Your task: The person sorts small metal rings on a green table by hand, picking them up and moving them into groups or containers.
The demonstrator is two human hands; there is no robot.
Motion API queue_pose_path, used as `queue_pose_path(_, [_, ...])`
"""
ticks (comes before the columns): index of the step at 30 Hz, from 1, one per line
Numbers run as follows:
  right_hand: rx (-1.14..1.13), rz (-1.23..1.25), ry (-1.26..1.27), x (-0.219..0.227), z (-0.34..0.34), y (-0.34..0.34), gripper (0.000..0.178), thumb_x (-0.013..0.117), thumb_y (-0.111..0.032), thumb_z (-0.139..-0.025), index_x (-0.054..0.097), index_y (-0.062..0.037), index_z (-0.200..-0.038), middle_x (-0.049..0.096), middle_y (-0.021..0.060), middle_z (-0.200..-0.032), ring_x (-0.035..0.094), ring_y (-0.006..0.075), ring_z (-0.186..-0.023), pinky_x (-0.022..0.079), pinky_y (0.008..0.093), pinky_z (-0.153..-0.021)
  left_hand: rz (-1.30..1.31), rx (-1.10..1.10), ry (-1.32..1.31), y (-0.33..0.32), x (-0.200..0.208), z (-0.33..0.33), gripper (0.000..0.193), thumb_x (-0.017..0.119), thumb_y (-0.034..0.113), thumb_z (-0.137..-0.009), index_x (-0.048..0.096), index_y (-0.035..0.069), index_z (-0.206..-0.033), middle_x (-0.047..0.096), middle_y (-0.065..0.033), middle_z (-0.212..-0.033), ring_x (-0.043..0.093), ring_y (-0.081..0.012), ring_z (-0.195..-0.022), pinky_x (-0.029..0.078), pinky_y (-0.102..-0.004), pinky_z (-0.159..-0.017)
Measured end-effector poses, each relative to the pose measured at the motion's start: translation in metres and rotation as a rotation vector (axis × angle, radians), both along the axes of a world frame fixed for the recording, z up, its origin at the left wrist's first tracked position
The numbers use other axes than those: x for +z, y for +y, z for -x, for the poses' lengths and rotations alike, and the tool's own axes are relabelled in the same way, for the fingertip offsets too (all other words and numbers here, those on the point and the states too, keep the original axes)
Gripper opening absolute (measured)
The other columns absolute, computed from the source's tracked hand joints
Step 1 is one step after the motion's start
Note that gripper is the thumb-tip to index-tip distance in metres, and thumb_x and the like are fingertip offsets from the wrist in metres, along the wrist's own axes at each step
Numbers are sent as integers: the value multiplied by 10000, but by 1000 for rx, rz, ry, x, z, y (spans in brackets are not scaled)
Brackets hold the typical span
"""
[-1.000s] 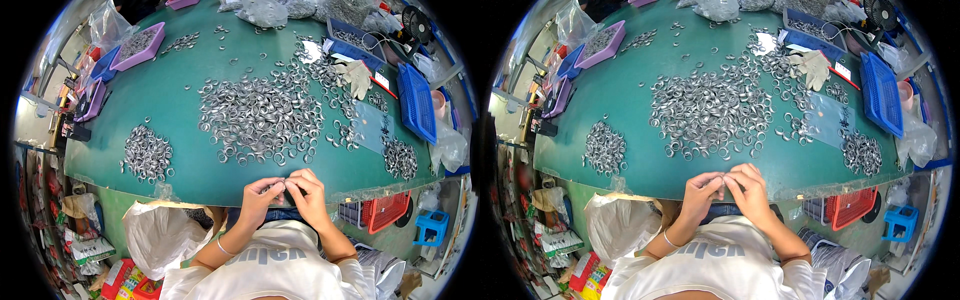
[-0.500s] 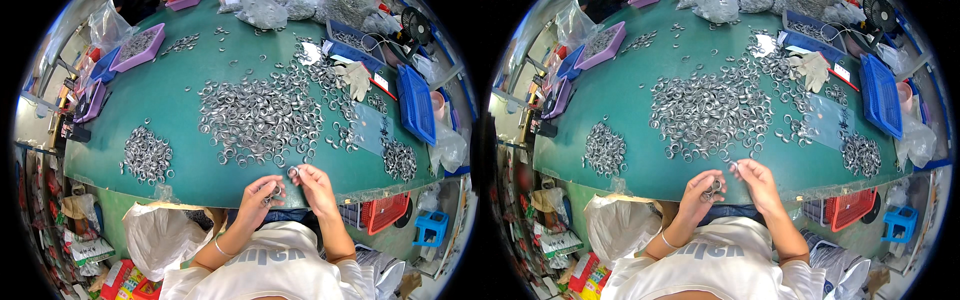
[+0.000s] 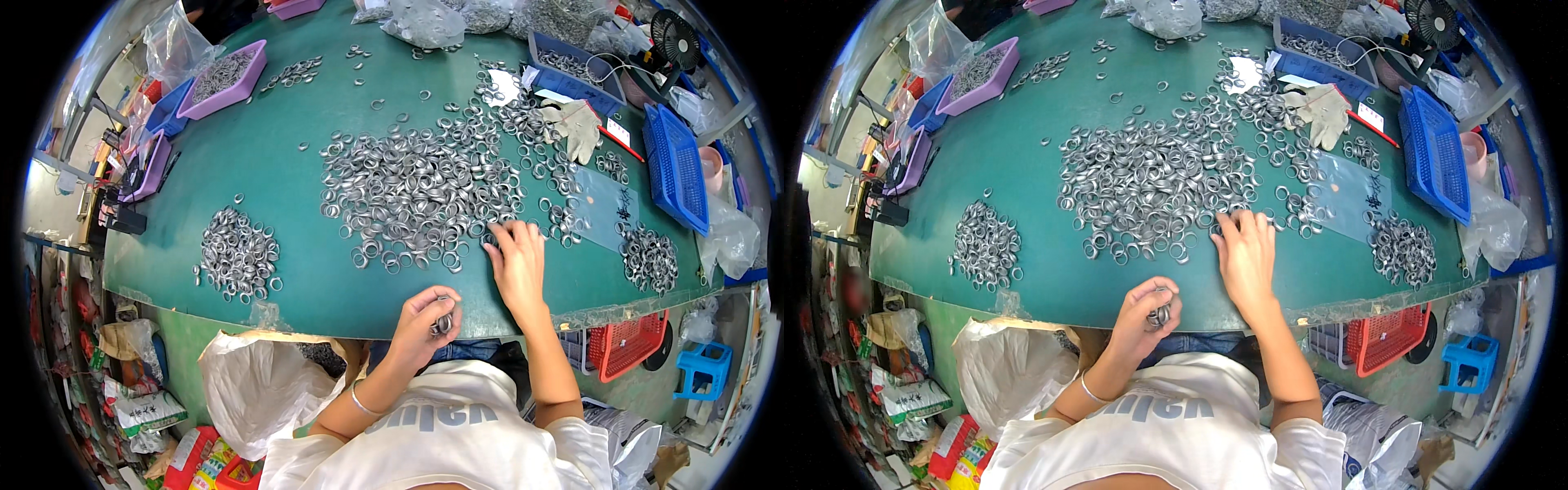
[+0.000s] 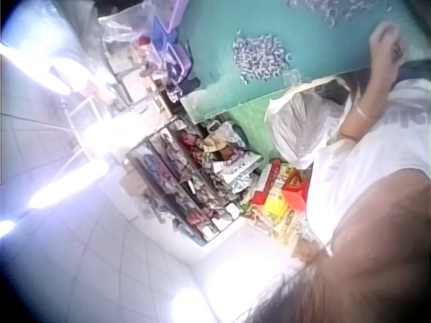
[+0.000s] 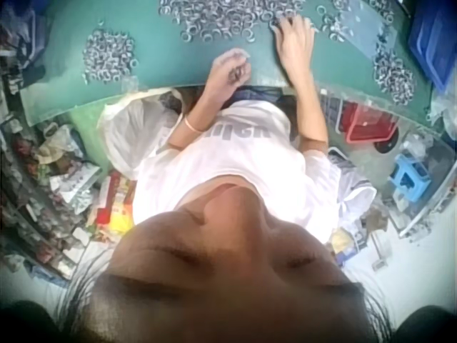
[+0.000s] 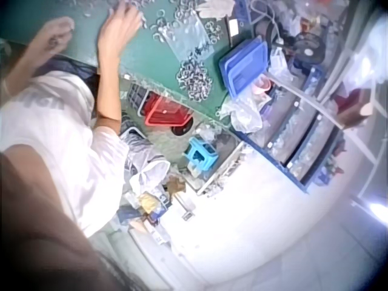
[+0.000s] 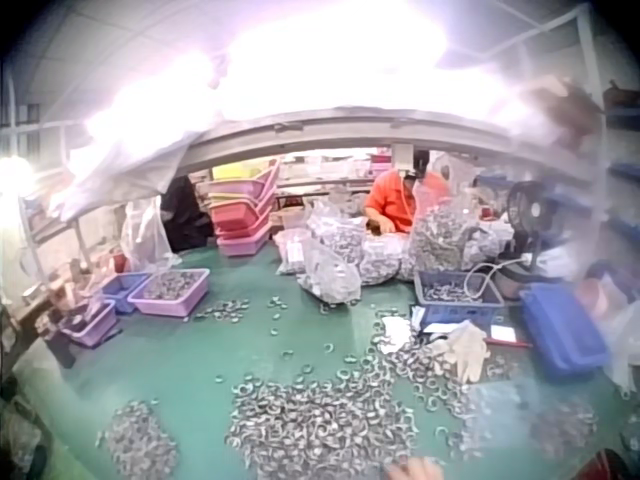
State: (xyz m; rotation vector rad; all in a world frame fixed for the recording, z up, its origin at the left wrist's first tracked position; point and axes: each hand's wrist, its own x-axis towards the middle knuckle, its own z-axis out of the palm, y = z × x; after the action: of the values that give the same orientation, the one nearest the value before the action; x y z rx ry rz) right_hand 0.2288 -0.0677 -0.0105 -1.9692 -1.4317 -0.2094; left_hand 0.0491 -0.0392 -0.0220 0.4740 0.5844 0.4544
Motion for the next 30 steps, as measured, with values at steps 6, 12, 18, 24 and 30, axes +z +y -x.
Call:
queue_pose_path(6, [76,-16,410,-12,0,-11,126,670,-61,-758,628,-19,-869,576,17,-731,510,150,-669,383,275,-635,2,52,42,-4,4,-5,201,531,174,-900,569,20,-1024,587,-91,-864,580,-148,-652,441,-222,-482])
queue_pose_path(12, [215,-3,1475,-2,34,-46,97,600,-71,-860,603,12,-910,628,39,-794,561,57,-723,438,208,-648,-191,56,158,-10,10,-15,245,549,133,-886,566,-4,-1088,586,-76,-774,562,-132,-611,429,-223,-480])
queue_pose_path(18, [221,63,826,4,19,-48,119,576,-47,-849,609,19,-942,646,98,-730,596,133,-666,458,274,-584,-97,34,114,-7,1,-11,218,564,103,-862,584,-16,-1044,588,-84,-763,496,-115,-509,376,-213,-427])
queue_pose_path(24, [66,156,69,-8,-20,-24,276,643,-38,-719,630,-47,-994,556,77,-886,489,267,-850,377,369,-751,-92,40,52,-6,7,-12,217,545,152,-886,584,-16,-1017,608,-117,-853,538,-135,-584,386,-215,-438])
queue_pose_path(30, [53,86,-93,-14,-23,-25,218,639,-50,-738,638,-31,-956,564,78,-842,497,257,-812,352,362,-756,139,79,-45,-1,-3,-11,262,516,204,-912,587,-11,-1044,614,-112,-913,587,-155,-723,443,-232,-489])
